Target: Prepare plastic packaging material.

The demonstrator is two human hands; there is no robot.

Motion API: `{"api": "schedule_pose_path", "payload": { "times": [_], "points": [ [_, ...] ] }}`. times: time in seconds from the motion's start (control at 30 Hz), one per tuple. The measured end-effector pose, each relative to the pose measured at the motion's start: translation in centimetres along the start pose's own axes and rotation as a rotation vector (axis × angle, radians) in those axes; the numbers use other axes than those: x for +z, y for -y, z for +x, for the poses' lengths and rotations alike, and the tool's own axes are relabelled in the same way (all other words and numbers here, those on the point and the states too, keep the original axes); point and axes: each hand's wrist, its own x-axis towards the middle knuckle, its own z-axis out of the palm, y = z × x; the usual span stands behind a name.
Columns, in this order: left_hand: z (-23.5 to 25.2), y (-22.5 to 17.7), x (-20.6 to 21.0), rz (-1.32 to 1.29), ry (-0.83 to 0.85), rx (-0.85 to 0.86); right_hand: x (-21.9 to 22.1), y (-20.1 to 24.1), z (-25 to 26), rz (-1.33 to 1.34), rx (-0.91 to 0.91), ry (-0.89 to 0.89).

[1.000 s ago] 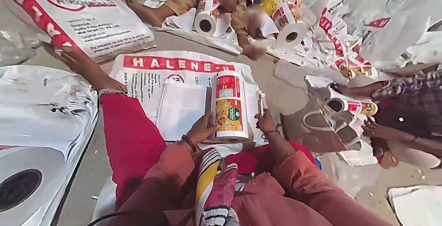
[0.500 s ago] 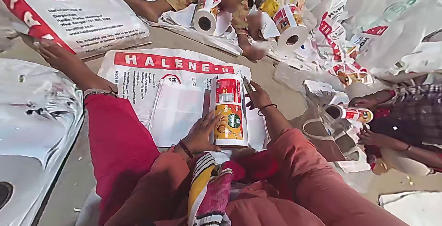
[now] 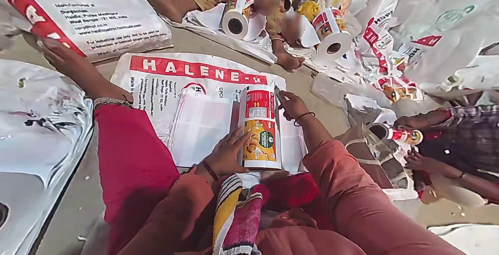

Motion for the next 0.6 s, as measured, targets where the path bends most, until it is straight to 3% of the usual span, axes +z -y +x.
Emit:
{"api": "schedule_pose_path", "payload": {
  "times": [0.33,0.6],
  "points": [
    [-0.1,-0.4,0.1,0.185,-0.016,-0.036,-1.1,-0.5,-5.1,-0.1,0.061,0.183],
    [-1.0,-0.6,0.5,0.206,-0.087,-0.048,-0.7,-3.6,-16.2,-0.09,0.009,0.38]
  ]
}}
